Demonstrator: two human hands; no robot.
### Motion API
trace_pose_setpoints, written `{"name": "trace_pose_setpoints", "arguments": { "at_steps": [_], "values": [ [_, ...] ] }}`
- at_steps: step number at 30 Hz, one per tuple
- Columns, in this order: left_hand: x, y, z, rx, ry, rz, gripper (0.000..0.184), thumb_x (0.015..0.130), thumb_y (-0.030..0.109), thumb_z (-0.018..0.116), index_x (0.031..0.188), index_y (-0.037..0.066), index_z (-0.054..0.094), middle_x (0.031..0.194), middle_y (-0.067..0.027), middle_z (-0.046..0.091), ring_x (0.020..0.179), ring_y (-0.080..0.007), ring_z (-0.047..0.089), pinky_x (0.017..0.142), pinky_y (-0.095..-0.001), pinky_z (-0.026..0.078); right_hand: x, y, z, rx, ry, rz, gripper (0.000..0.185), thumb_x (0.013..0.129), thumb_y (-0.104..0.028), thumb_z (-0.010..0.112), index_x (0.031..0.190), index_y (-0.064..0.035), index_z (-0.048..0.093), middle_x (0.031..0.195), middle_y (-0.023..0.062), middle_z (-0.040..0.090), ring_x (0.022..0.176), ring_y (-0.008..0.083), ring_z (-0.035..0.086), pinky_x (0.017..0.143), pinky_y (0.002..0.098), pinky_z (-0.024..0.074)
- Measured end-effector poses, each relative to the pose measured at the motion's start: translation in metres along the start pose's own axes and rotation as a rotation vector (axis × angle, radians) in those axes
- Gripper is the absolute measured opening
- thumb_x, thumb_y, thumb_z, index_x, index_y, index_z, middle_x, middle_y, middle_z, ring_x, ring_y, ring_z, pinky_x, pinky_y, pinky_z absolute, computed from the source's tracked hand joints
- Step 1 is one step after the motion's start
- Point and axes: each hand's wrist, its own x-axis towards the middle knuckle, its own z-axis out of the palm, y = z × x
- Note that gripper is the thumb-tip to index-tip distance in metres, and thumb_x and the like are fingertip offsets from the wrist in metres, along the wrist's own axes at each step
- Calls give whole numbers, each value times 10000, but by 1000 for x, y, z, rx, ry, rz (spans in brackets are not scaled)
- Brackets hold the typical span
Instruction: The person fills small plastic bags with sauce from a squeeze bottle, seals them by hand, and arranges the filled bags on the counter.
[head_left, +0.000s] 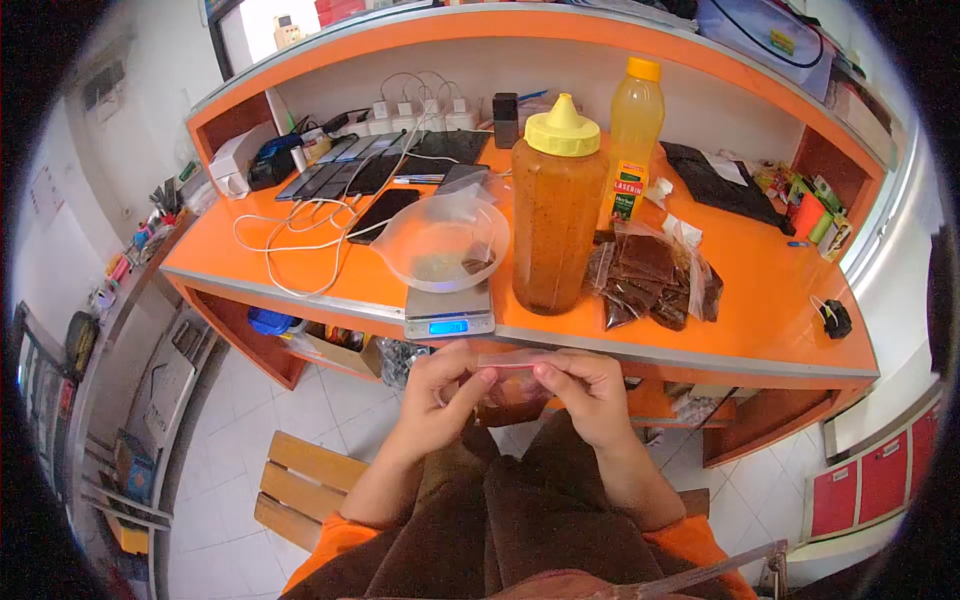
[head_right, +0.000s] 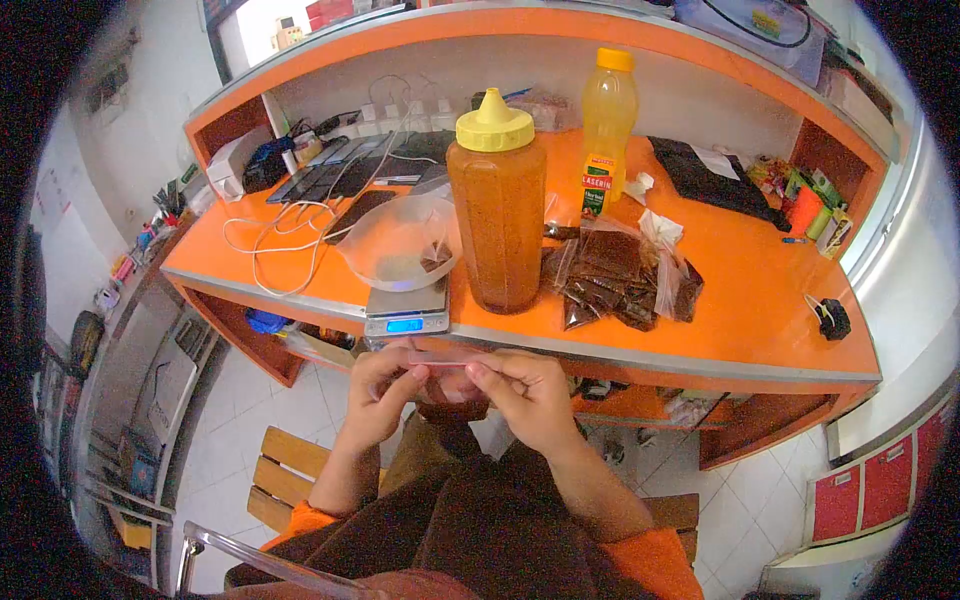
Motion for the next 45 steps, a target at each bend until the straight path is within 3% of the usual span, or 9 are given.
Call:
{"name": "trace_pose_setpoints", "arguments": {
  "at_steps": [6,9,14,17,22,26,30,36,45],
  "values": [
    [3,-8,-4,318,-132,302,20,740,23,618,742,4,625,606,-73,550,557,-214,464,525,-319,357,5,2,8,-228,-57,-245,95,814,-51,653,871,25,649,799,65,611,697,91,581,616,225,473],
    [2,-8,0,399,-113,371,24,711,24,630,708,15,608,593,-77,534,538,-231,441,516,-337,350,3,-1,9,-239,-30,-161,78,786,-33,670,757,7,611,728,57,592,604,110,537,543,249,430],
    [5,-5,4,461,-80,428,39,709,38,638,693,33,603,563,-68,515,526,-232,423,516,-345,346,4,-14,-3,-540,-29,-228,353,748,-138,723,550,-11,460,520,75,432,484,169,418,454,319,311],
    [11,-4,4,577,-156,417,75,733,90,656,766,31,623,650,-91,545,588,-249,481,555,-344,386,8,-21,-13,-636,40,-336,437,730,-193,743,498,-23,414,484,84,379,458,208,384,440,354,280],
    [50,12,4,940,83,371,261,799,199,638,1006,41,625,987,-150,582,836,-300,569,692,-377,446,48,-45,-53,-911,439,-736,487,696,-194,758,472,-30,357,483,88,360,446,222,346,433,354,260],
    [66,10,0,1309,89,288,336,813,275,630,1066,54,623,1073,-156,574,898,-302,576,730,-405,458,92,-54,-105,-1151,682,-535,393,776,-209,694,538,-18,445,530,105,422,490,253,436,465,376,318],
    [84,0,-3,1189,137,186,309,821,270,612,1034,47,643,1060,-152,597,928,-298,579,774,-411,450,92,-42,-117,-1255,729,-313,288,833,-241,635,685,-6,558,664,126,519,598,275,521,543,374,396],
    [99,-11,-25,929,374,495,253,769,49,645,1020,31,659,1008,-133,634,936,-301,586,805,-369,451,47,-35,-79,-983,661,-593,139,785,-120,671,793,-1,600,808,107,560,715,240,548,634,341,441],
    [35,27,-8,543,307,392,355,694,-42,693,1039,38,669,995,-94,662,758,-135,567,561,-217,427,17,-15,11,-123,185,-287,295,762,-111,718,1016,-2,614,985,106,615,878,179,583,808,290,453]
  ]
}}
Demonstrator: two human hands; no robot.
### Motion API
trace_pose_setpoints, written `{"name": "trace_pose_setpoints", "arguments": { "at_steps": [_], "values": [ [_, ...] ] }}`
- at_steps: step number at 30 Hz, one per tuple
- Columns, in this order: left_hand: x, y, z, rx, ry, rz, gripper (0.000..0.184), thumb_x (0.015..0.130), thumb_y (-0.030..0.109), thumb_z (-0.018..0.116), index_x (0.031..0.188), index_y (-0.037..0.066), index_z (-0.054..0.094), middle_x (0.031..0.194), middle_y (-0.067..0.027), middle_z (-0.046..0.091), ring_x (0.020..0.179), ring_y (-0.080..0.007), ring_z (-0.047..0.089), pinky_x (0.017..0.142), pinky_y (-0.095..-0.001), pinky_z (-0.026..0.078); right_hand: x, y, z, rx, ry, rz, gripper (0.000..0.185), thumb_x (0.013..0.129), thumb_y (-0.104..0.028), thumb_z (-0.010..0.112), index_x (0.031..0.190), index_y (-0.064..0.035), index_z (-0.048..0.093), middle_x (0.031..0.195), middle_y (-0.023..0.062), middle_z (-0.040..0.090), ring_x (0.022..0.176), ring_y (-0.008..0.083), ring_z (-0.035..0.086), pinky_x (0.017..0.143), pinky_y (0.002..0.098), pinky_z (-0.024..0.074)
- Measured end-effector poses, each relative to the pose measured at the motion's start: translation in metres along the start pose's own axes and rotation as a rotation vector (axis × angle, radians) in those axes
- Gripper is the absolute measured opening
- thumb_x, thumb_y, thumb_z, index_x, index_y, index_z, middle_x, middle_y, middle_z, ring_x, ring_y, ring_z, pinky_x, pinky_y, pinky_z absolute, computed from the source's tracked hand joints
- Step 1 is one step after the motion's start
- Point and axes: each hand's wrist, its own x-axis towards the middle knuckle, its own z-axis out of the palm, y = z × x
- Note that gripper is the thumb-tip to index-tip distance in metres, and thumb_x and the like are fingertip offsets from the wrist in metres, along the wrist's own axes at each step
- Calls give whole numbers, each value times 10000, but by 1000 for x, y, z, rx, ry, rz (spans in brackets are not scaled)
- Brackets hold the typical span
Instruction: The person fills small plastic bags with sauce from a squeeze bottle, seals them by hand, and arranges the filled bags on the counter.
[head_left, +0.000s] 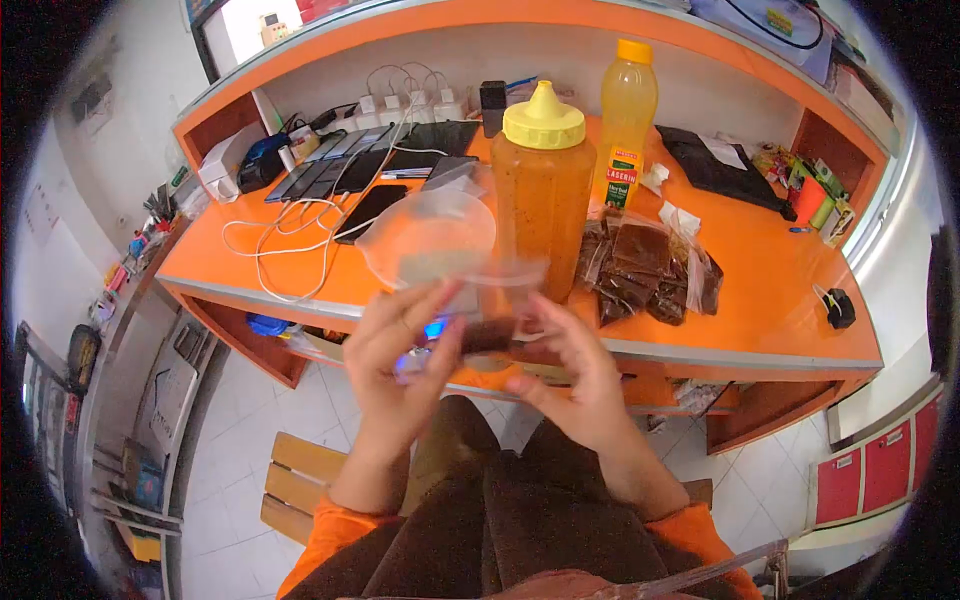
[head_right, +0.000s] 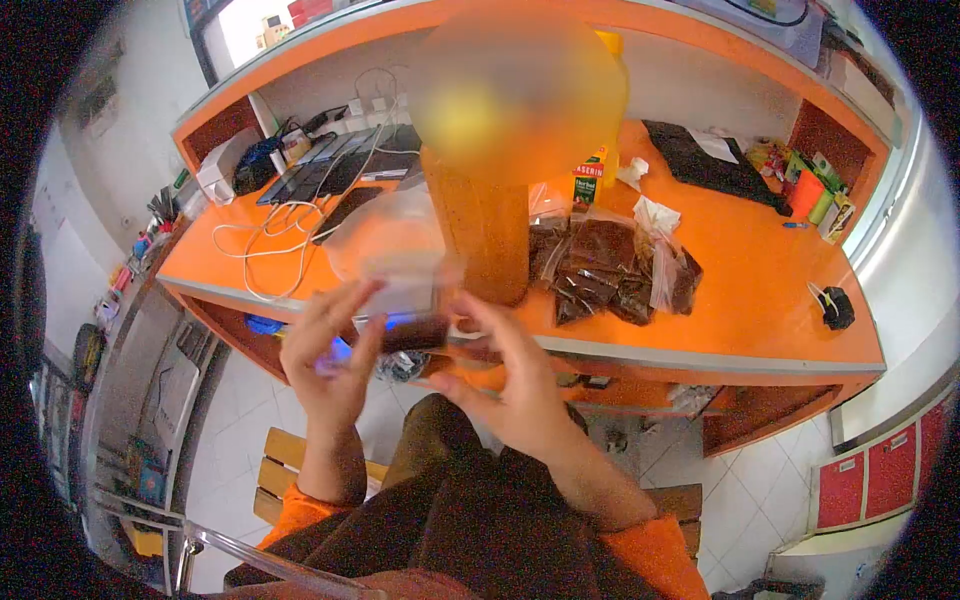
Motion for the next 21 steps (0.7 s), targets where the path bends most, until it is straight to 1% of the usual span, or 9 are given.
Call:
{"name": "trace_pose_setpoints", "arguments": {
  "at_steps": [2,3,4,5,8,11,14,18,21],
  "values": [
    [-14,8,0,-66,-91,-77,330,697,-37,694,1020,23,671,982,-93,670,761,-127,571,578,-212,411,-8,10,5,146,-103,165,312,778,-123,711,1049,-3,611,1028,111,621,921,158,582,839,286,445],
    [-20,6,0,-90,-101,-93,333,695,-29,703,1022,26,670,975,-95,665,743,-123,562,568,-216,415,-11,14,4,233,-146,232,261,808,-121,686,1037,-8,631,996,102,640,918,136,584,831,284,447],
    [-29,1,2,-114,-111,-113,337,694,-21,711,1024,28,668,968,-98,660,725,-119,553,557,-220,420,-13,16,1,155,-190,245,236,820,-86,665,1036,3,627,997,93,639,916,135,585,824,280,453],
    [-34,-1,3,-138,-119,-130,340,693,-14,720,1026,31,667,962,-100,654,707,-114,544,547,-224,425,-13,17,-3,75,-234,254,213,833,-51,644,1034,15,622,998,84,637,913,133,587,817,276,459],
    [-42,11,12,-375,19,-469,238,711,5,723,944,16,676,902,-73,649,753,-98,548,597,-221,404,-11,17,-2,-2,-247,180,137,844,-18,624,975,21,641,968,74,641,910,127,587,801,262,462],
    [-53,-8,8,-501,-149,-576,178,741,29,721,909,14,662,806,-59,613,688,-81,516,557,-204,396,-13,18,2,44,-216,125,144,839,-55,634,968,7,655,931,83,649,845,128,599,761,251,464],
    [-56,-18,0,-368,-258,-451,131,756,24,702,876,7,654,778,-49,605,674,-87,508,550,-214,383,-10,22,-3,84,-206,116,171,858,-65,609,1004,19,640,906,90,640,797,127,600,726,244,468],
    [-60,-21,5,-421,-236,-387,54,799,40,654,833,-1,649,754,-58,600,643,-112,503,549,-241,378,-10,9,-5,121,-272,213,183,894,-63,557,1033,40,618,891,92,621,793,134,597,715,250,472],
    [-54,-14,-2,-418,-287,-324,50,812,47,621,804,1,641,699,-66,589,619,-149,504,556,-269,376,-12,3,-6,72,-327,225,168,912,-73,531,983,43,631,877,92,625,788,129,593,706,249,474]
  ]
}}
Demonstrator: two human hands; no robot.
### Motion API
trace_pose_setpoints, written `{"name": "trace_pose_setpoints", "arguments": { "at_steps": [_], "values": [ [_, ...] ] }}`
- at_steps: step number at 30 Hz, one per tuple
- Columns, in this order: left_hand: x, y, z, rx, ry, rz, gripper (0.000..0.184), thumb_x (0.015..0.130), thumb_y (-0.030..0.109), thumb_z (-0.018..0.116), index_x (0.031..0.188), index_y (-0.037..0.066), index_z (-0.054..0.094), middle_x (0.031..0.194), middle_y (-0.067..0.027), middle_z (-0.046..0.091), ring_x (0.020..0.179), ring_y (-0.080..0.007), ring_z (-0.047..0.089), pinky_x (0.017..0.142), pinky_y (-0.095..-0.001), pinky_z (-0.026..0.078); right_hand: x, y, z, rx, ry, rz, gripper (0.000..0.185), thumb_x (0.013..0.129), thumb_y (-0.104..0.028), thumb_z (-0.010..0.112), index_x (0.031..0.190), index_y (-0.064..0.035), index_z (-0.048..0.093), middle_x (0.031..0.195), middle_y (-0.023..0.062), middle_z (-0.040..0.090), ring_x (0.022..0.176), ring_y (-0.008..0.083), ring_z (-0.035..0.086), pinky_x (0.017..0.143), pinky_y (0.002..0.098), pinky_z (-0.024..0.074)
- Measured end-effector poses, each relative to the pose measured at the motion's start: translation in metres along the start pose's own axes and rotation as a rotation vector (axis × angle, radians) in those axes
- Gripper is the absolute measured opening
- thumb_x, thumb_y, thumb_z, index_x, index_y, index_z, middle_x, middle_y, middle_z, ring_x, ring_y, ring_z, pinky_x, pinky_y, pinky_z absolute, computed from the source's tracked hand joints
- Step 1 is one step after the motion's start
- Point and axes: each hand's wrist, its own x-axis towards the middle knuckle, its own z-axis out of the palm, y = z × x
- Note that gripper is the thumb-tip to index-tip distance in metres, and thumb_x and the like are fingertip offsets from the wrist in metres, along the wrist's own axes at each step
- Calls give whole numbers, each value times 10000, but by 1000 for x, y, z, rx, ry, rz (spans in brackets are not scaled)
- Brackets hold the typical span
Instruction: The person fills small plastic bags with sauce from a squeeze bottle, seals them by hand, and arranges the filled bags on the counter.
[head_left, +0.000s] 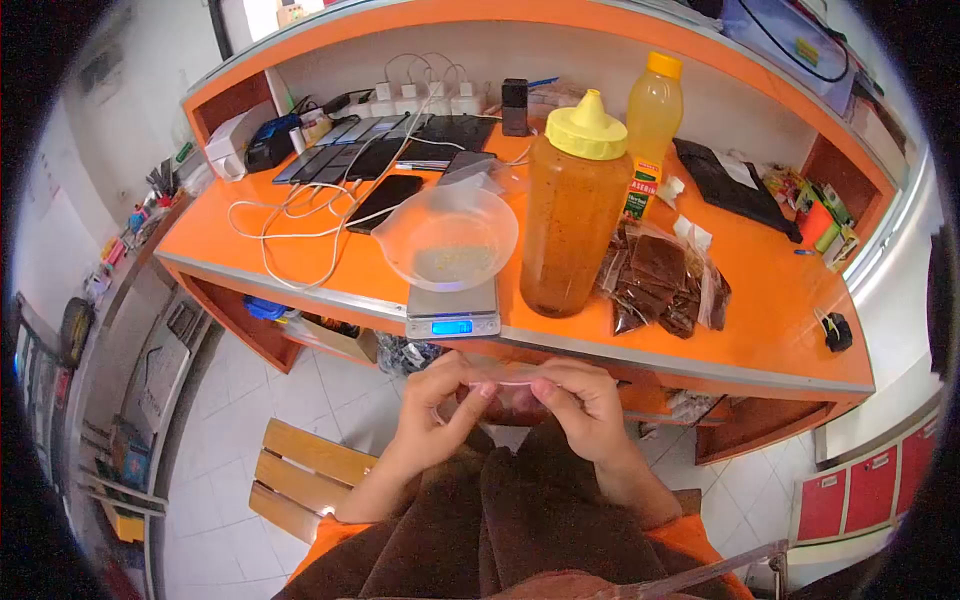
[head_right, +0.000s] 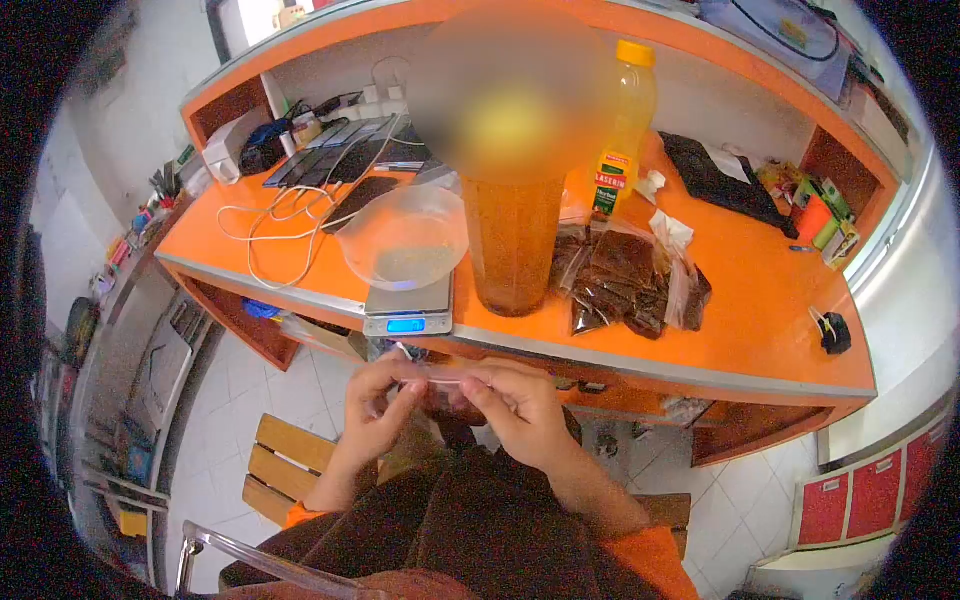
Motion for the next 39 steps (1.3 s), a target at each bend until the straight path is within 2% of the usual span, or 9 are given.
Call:
{"name": "trace_pose_setpoints", "arguments": {
  "at_steps": [8,20,24,26,29,31,36,38,39],
  "values": [
    [-7,0,-7,296,-151,277,64,730,49,680,770,39,631,658,-53,592,582,-211,496,556,-330,353,-6,3,9,-221,8,-115,95,802,-45,649,879,10,656,822,114,633,746,185,616,670,276,481],
    [-16,-2,-3,307,-82,248,87,734,61,682,806,31,643,691,-58,605,598,-212,495,579,-322,367,-17,-9,-22,-347,63,-49,78,765,-64,694,774,1,652,707,88,630,644,172,608,595,262,470],
    [-8,-3,9,208,-134,213,302,750,53,669,1036,26,576,912,-87,610,704,-198,498,638,-305,402,-13,-21,-41,-377,272,39,72,780,-74,675,794,-4,669,702,89,636,632,165,604,582,262,463],
    [-12,-9,14,44,-124,166,445,749,40,665,1162,27,500,1048,-104,580,774,-185,493,682,-295,412,3,-34,-69,-524,331,-235,82,789,-65,651,829,2,676,710,90,639,634,168,604,585,261,461],
    [-20,-15,14,-62,-191,83,615,733,-6,622,1287,56,365,1236,-125,454,965,-189,473,784,-298,396,32,-44,-93,-651,624,-362,108,806,-69,622,852,14,672,723,100,637,657,192,609,619,281,467],
    [-21,-22,14,-135,-194,76,642,728,-49,591,1307,43,329,1272,-133,399,938,-181,475,771,-288,396,51,-33,-109,-742,814,-448,119,819,-61,598,869,22,666,750,116,640,692,209,620,655,302,475],
    [-26,-28,19,-477,-259,-79,733,718,-102,539,1360,70,229,1293,-117,337,1008,-197,479,810,-303,418,38,-8,-98,-1275,757,-601,189,794,-16,572,968,1,644,965,151,638,895,292,616,779,369,479],
    [-25,-30,22,-673,-317,-202,763,719,-112,533,1374,89,197,1280,-107,341,1059,-204,471,836,-317,425,9,-1,-54,-962,574,-520,204,765,-22,604,965,-9,640,1025,139,626,943,294,598,817,370,461],
    [-25,-31,24,-708,-356,-234,763,720,-120,525,1374,93,196,1282,-108,341,1080,-205,464,848,-321,426,-4,1,-35,-802,333,-401,194,752,-61,652,942,-25,641,990,131,623,944,273,596,822,376,454]
  ]
}}
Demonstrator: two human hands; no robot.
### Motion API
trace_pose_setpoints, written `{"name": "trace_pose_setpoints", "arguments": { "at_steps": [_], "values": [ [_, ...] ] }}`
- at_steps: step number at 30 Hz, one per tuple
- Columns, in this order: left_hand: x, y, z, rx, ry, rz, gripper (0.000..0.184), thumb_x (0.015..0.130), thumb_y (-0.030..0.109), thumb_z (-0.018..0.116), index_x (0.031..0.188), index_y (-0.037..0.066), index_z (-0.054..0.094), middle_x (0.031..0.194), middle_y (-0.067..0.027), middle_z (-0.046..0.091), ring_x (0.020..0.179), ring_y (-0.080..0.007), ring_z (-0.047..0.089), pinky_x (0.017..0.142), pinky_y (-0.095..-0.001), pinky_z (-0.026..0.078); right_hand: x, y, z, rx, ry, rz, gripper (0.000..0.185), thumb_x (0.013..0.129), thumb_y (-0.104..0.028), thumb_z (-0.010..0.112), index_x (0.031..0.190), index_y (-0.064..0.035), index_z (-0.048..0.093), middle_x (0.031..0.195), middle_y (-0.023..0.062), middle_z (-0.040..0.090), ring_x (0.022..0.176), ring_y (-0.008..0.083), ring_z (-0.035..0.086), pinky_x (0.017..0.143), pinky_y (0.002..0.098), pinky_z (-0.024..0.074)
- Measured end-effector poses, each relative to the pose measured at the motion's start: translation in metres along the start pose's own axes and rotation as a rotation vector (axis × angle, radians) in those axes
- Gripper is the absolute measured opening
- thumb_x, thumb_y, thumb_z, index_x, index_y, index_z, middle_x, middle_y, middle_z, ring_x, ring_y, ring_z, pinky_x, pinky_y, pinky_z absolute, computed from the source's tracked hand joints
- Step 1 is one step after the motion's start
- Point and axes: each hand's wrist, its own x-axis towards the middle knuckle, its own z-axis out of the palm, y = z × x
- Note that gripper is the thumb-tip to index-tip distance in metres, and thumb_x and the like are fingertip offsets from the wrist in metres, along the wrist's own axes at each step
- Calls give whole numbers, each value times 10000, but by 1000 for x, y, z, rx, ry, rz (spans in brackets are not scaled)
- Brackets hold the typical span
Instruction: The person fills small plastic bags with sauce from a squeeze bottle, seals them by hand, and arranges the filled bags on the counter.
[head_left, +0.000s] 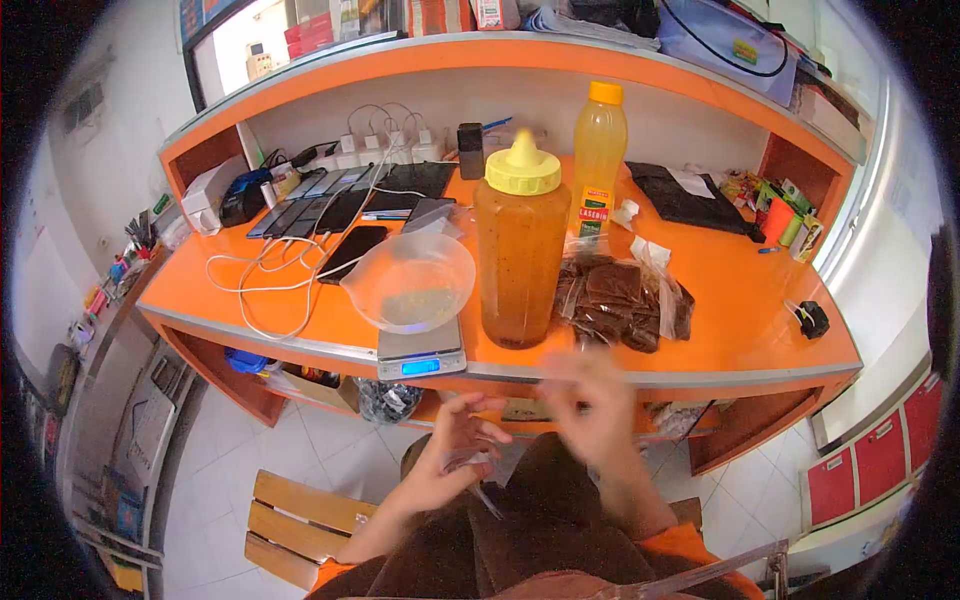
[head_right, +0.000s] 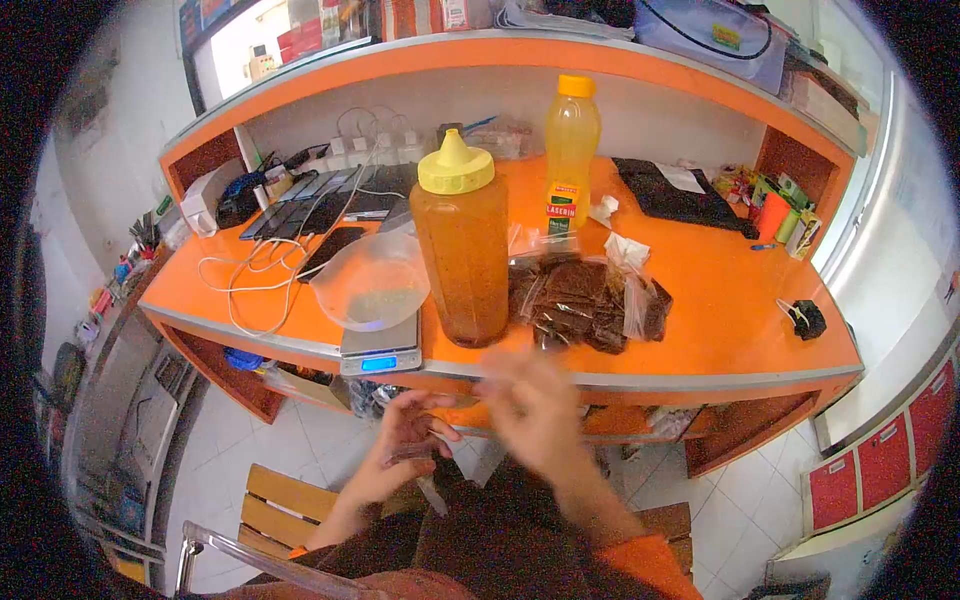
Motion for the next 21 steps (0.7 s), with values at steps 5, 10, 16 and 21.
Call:
{"name": "trace_pose_setpoints", "arguments": {
  "at_steps": [5,10,16,21],
  "values": [
    [4,7,9,104,-27,-143,747,726,-137,513,1367,94,206,1285,-107,343,1143,-202,437,894,-333,426,-32,-19,27,260,-336,72,246,702,-95,728,932,-53,650,889,89,633,816,279,604,752,366,481],
    [-2,2,3,49,-46,-190,690,751,-130,505,1351,69,228,1287,-93,350,1138,-189,450,912,-316,420,-25,-21,23,244,-380,-26,180,732,-66,682,911,-71,661,842,75,613,867,251,587,765,376,461],
    [-6,2,0,105,-30,-190,573,782,-113,485,1302,38,299,1217,-102,429,1087,-186,490,870,-312,446,-35,-14,29,241,-425,-47,162,752,-92,641,913,-85,656,886,54,611,935,238,566,812,369,426],
    [-3,-8,-5,682,314,177,356,777,-54,564,1113,13,467,1100,-122,499,922,-193,538,770,-300,461,-26,-12,18,214,-227,71,126,721,-30,672,847,-35,664,840,66,630,813,224,600,715,326,469]
  ]
}}
